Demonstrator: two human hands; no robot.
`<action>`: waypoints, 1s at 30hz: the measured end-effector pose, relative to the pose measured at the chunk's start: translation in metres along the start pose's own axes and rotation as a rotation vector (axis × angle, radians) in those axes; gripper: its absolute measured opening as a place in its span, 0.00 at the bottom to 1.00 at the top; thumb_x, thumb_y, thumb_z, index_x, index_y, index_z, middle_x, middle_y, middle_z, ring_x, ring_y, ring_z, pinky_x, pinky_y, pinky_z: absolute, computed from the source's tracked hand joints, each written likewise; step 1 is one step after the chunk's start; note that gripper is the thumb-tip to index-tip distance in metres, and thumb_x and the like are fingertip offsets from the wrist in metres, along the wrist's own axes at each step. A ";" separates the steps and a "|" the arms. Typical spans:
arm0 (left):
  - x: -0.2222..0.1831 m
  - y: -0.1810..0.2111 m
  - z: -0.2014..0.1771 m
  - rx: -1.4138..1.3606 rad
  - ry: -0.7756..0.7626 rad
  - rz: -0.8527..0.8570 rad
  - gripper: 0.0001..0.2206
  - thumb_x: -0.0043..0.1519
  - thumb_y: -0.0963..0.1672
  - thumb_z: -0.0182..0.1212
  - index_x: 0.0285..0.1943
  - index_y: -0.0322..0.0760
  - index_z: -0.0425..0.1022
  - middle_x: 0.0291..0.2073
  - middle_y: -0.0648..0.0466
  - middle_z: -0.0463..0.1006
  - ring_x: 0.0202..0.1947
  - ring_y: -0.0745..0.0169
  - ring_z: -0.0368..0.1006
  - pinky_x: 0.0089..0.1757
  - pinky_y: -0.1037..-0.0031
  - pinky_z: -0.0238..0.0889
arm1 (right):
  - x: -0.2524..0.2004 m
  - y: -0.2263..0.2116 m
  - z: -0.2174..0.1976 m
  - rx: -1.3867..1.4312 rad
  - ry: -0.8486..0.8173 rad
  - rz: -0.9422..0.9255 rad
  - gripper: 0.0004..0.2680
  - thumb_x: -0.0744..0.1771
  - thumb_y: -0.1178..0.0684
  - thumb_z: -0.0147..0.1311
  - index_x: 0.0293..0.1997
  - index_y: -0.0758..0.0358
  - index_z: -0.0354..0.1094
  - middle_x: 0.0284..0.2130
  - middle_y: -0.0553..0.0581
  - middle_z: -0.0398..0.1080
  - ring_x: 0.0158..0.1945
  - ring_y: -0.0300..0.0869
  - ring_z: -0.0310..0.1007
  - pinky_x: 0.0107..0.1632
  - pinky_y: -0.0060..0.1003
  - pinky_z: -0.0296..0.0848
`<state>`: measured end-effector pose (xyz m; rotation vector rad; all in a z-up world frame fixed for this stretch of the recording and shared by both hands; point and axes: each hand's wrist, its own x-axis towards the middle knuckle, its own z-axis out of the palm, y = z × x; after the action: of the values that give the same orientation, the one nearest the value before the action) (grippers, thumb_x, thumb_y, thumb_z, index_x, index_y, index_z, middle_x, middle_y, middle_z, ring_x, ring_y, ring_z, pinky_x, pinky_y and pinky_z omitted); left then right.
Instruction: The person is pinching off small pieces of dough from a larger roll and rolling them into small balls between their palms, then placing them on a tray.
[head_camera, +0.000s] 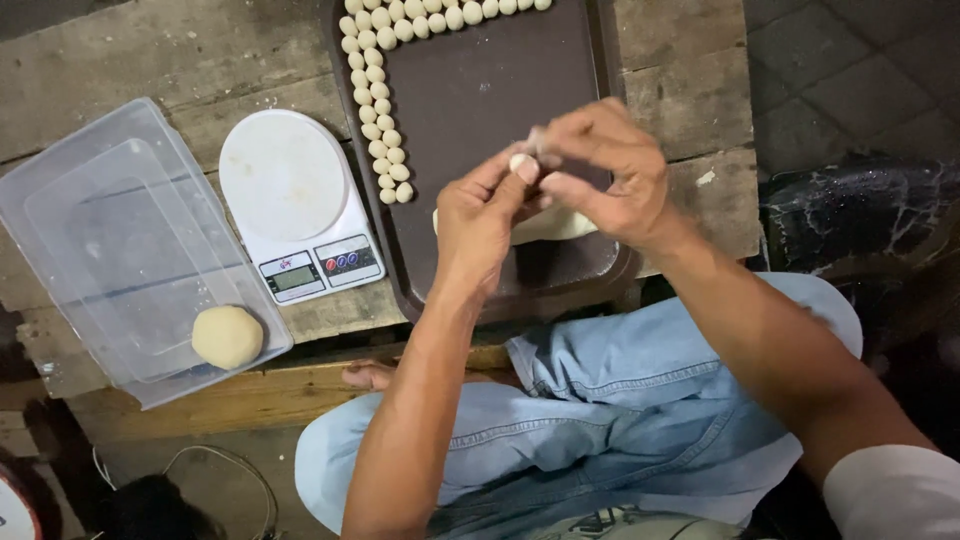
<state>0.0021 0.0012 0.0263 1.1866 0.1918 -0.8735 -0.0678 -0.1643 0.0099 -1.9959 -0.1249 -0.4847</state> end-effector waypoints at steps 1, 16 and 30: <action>-0.002 -0.003 -0.001 0.153 -0.101 0.028 0.16 0.64 0.38 0.57 0.60 0.33 0.78 0.41 0.47 0.84 0.39 0.64 0.80 0.41 0.80 0.72 | 0.000 0.000 0.003 -0.019 0.041 -0.013 0.14 0.67 0.56 0.54 0.60 0.66 0.68 0.47 0.59 0.71 0.49 0.44 0.62 0.59 0.43 0.60; -0.023 -0.069 0.039 -0.244 -0.381 0.045 0.32 0.68 0.59 0.39 0.70 0.34 0.62 0.62 0.51 0.67 0.51 0.64 0.61 0.52 0.69 0.54 | -0.017 0.001 0.020 -0.423 0.108 -0.074 0.29 0.71 0.28 0.09 0.84 0.44 0.28 0.83 0.45 0.29 0.86 0.46 0.17 0.89 0.55 0.18; -0.017 -0.044 0.028 -0.366 -0.264 -0.191 0.28 0.71 0.55 0.45 0.64 0.26 0.72 0.58 0.48 0.75 0.54 0.62 0.70 0.57 0.70 0.62 | -0.035 -0.006 0.041 -0.746 0.140 -0.051 0.28 0.72 0.30 0.15 0.83 0.44 0.17 0.82 0.44 0.17 0.86 0.50 0.11 0.88 0.58 0.19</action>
<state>-0.0476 -0.0192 0.0150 0.7123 0.2404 -1.1006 -0.0903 -0.1207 -0.0145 -2.6753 0.1128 -0.7813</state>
